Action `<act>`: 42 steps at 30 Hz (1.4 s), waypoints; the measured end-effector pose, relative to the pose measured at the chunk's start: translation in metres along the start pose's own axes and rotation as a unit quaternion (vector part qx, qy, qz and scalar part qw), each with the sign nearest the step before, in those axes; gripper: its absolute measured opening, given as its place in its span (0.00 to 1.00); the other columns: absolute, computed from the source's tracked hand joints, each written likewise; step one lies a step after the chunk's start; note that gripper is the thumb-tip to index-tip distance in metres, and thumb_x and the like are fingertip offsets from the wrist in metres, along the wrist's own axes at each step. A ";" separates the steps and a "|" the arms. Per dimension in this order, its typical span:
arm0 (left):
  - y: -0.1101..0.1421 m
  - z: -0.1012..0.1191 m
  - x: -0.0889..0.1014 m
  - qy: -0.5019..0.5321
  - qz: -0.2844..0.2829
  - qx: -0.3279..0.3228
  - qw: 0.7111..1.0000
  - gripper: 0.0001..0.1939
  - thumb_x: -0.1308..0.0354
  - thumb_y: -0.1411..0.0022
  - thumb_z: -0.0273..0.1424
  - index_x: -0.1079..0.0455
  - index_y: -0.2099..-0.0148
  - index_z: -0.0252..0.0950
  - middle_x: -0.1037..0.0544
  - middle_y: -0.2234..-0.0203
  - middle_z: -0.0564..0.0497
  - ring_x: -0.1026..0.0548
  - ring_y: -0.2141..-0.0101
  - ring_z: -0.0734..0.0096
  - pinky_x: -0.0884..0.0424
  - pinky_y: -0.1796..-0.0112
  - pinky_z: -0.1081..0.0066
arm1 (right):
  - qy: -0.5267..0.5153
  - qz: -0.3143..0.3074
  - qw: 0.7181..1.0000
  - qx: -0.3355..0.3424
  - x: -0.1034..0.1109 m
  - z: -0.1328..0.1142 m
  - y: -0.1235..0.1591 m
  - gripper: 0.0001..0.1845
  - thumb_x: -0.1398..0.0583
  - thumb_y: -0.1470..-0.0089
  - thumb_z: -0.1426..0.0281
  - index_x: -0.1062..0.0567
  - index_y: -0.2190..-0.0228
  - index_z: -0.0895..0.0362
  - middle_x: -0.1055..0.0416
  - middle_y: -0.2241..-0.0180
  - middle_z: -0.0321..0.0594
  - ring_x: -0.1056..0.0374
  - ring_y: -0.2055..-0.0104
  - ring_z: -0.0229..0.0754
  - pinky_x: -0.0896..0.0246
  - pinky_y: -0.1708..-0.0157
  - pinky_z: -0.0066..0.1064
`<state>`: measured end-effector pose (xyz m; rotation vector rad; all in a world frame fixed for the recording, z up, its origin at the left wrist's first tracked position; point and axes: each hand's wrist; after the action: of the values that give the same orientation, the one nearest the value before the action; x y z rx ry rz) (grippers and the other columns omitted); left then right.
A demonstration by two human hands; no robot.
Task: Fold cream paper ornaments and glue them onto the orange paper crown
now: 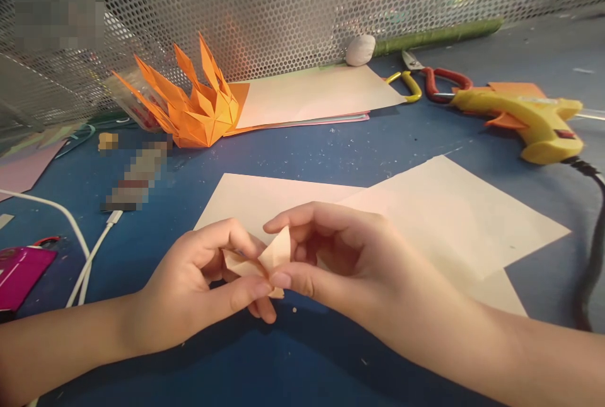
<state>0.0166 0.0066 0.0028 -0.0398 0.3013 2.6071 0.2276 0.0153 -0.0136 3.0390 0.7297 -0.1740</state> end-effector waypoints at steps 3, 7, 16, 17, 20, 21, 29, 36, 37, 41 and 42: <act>0.000 0.000 0.000 -0.013 -0.003 -0.003 1.000 0.14 0.28 0.43 0.28 0.32 0.65 0.38 0.17 0.73 0.52 0.15 0.74 0.68 0.19 0.69 0.73 | -0.013 -0.014 0.999 -0.033 0.003 0.000 -0.001 0.17 0.28 0.44 0.63 0.23 0.54 0.52 0.19 0.71 0.34 0.20 0.69 0.39 0.22 0.66 0.25; 0.000 0.002 0.001 -0.053 -0.009 -0.043 0.998 0.12 0.30 0.42 0.26 0.33 0.66 0.38 0.16 0.72 0.51 0.16 0.75 0.68 0.19 0.69 0.72 | -0.031 -0.055 0.994 -0.090 0.006 -0.004 -0.005 0.17 0.28 0.45 0.63 0.20 0.55 0.52 0.18 0.69 0.35 0.20 0.66 0.39 0.22 0.63 0.27; 0.000 0.004 0.002 -0.115 0.011 -0.097 0.989 0.08 0.32 0.42 0.24 0.30 0.67 0.37 0.15 0.74 0.49 0.19 0.75 0.70 0.24 0.71 0.75 | 0.037 -0.069 0.996 -0.048 0.007 -0.007 -0.006 0.06 0.29 0.44 0.63 0.15 0.70 0.51 0.19 0.72 0.34 0.24 0.70 0.37 0.26 0.68 0.23; 0.000 0.004 0.002 -0.114 0.008 -0.095 0.989 0.09 0.32 0.43 0.23 0.30 0.67 0.37 0.15 0.74 0.49 0.18 0.74 0.70 0.23 0.70 0.75 | 0.042 -0.060 0.997 -0.041 0.006 -0.006 -0.004 0.04 0.29 0.45 0.64 0.15 0.70 0.50 0.19 0.72 0.34 0.24 0.70 0.37 0.26 0.70 0.23; 0.000 0.003 0.003 -0.106 0.002 -0.088 0.991 0.08 0.32 0.43 0.23 0.29 0.66 0.37 0.15 0.74 0.49 0.18 0.74 0.70 0.22 0.70 0.75 | 0.040 -0.031 0.999 -0.005 0.003 -0.003 0.001 0.02 0.28 0.46 0.67 0.15 0.68 0.49 0.18 0.72 0.34 0.23 0.72 0.36 0.27 0.73 0.21; 0.000 0.003 0.003 -0.102 0.001 -0.084 0.991 0.08 0.33 0.41 0.24 0.30 0.67 0.37 0.15 0.74 0.48 0.18 0.75 0.70 0.23 0.70 0.75 | 0.035 -0.026 0.999 0.007 0.002 -0.002 0.002 0.02 0.28 0.46 0.68 0.16 0.67 0.48 0.18 0.72 0.33 0.23 0.71 0.36 0.27 0.73 0.20; 0.000 0.004 0.001 -0.166 0.021 -0.079 0.983 0.09 0.35 0.40 0.31 0.31 0.70 0.36 0.19 0.80 0.49 0.24 0.81 0.72 0.30 0.78 0.76 | 0.160 0.022 0.986 0.042 -0.003 0.007 0.009 0.07 0.32 0.42 0.61 0.17 0.69 0.50 0.21 0.74 0.36 0.25 0.73 0.38 0.29 0.74 0.24; -0.002 0.005 0.000 -0.187 0.049 -0.186 0.963 0.07 0.35 0.41 0.22 0.27 0.71 0.35 0.13 0.70 0.46 0.17 0.71 0.68 0.21 0.67 0.73 | 0.292 0.037 0.935 0.200 -0.001 0.006 0.010 0.10 0.35 0.43 0.75 0.20 0.65 0.46 0.25 0.74 0.32 0.29 0.74 0.35 0.32 0.74 0.25; -0.003 0.005 0.000 -0.191 0.050 -0.208 0.958 0.08 0.35 0.42 0.20 0.27 0.71 0.35 0.13 0.68 0.45 0.16 0.70 0.67 0.20 0.65 0.73 | 0.302 0.027 0.927 0.219 0.000 0.005 0.010 0.11 0.36 0.42 0.76 0.20 0.63 0.46 0.24 0.72 0.33 0.28 0.72 0.36 0.31 0.73 0.26; -0.005 0.005 0.000 -0.190 0.043 -0.241 0.951 0.10 0.34 0.44 0.18 0.27 0.73 0.36 0.12 0.67 0.44 0.15 0.68 0.66 0.19 0.64 0.73 | 0.322 0.005 0.909 0.263 0.002 0.006 0.013 0.11 0.37 0.40 0.77 0.23 0.60 0.48 0.25 0.71 0.35 0.28 0.70 0.39 0.30 0.72 0.30; -0.005 0.005 0.000 -0.186 0.043 -0.240 0.952 0.10 0.34 0.45 0.18 0.27 0.73 0.35 0.12 0.67 0.43 0.15 0.68 0.65 0.19 0.65 0.73 | 0.329 0.004 0.905 0.268 0.002 0.006 0.014 0.11 0.38 0.40 0.76 0.23 0.60 0.48 0.26 0.71 0.35 0.29 0.71 0.39 0.31 0.73 0.31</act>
<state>0.0187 0.0122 0.0067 0.2987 -0.4742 2.6403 0.2351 0.0039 -0.0201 3.6414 0.7870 0.8354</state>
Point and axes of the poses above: each hand's wrist, its own y-axis away from the middle knuckle, its own x-axis out of the back of the hand, z = x × y
